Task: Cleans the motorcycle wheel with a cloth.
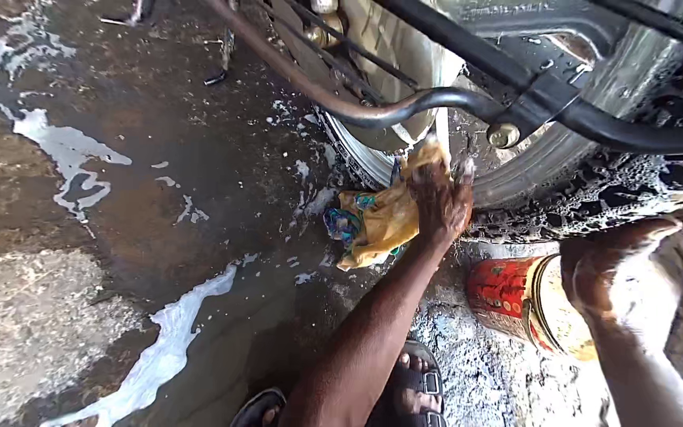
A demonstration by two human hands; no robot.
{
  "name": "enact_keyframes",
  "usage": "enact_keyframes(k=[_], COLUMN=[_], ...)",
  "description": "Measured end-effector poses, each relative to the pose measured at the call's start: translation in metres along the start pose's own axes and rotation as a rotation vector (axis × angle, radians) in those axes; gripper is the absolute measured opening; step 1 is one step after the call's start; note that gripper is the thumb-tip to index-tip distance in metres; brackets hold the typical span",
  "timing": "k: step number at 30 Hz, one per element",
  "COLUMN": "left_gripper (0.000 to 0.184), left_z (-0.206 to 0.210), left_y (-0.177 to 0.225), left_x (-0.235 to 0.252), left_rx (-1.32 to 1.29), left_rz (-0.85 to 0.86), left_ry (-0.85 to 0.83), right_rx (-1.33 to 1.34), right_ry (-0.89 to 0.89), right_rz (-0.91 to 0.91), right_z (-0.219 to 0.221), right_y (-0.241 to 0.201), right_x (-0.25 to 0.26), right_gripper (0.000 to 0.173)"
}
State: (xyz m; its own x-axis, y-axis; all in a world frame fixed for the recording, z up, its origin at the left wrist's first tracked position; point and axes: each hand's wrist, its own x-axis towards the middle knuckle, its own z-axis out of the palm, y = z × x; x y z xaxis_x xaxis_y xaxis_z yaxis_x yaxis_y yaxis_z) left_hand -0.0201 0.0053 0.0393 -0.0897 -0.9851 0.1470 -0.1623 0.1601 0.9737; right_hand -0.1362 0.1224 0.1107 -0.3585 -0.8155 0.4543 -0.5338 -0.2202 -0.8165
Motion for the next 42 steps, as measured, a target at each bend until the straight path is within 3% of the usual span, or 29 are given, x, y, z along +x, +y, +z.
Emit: enact_keyframes(k=[4, 9, 13, 18, 22, 24, 30, 34, 37, 39, 42], left_gripper=[0.049, 0.054, 0.050, 0.055, 0.048, 0.046, 0.053, 0.033, 0.037, 0.040, 0.053], left_z=[-0.004, 0.015, -0.008, 0.016, -0.006, -0.008, 0.006, -0.012, -0.031, -0.027, -0.013], left_y=[0.011, -0.007, 0.011, -0.020, 0.013, 0.019, -0.021, -0.036, -0.041, -0.036, 0.001], left_x=[0.027, -0.032, 0.024, -0.040, 0.017, 0.022, -0.050, -0.044, -0.045, -0.039, -0.002], left_rx=[-0.149, -0.080, 0.006, 0.025, 0.090, 0.131, 0.295, 0.297, 0.150, 0.001, -0.142], left_rz=[0.043, 0.023, 0.096, 0.145, 0.098, 0.068, 0.143, 0.101, -0.076, 0.013, 0.150], left_ry=[0.110, 0.079, 0.154, 0.116, 0.138, 0.176, 0.136, 0.178, 0.156, 0.221, 0.185], right_rx=[0.011, -0.008, 0.000, 0.024, 0.084, 0.090, 0.093, 0.033, 0.007, 0.009, 0.006], right_ry=[-0.093, -0.034, -0.019, 0.051, 0.045, 0.027, 0.108, 0.052, 0.062, 0.047, 0.036], right_rz=[0.092, 0.138, 0.139, 0.071, 0.097, 0.081, 0.019, 0.026, 0.048, 0.034, 0.018], right_z=[-0.003, -0.001, -0.001, 0.004, -0.008, -0.018, -0.004, 0.000, 0.006, 0.009, 0.010], right_y=[-0.005, -0.012, -0.011, -0.015, -0.007, -0.002, -0.011, -0.022, -0.029, -0.029, -0.027], right_x=[-0.004, -0.009, 0.000, 0.004, 0.007, 0.006, 0.014, 0.017, 0.015, 0.015, 0.013], right_gripper=[0.076, 0.076, 0.079, 0.078, 0.077, 0.075, 0.068, 0.070, 0.074, 0.074, 0.077])
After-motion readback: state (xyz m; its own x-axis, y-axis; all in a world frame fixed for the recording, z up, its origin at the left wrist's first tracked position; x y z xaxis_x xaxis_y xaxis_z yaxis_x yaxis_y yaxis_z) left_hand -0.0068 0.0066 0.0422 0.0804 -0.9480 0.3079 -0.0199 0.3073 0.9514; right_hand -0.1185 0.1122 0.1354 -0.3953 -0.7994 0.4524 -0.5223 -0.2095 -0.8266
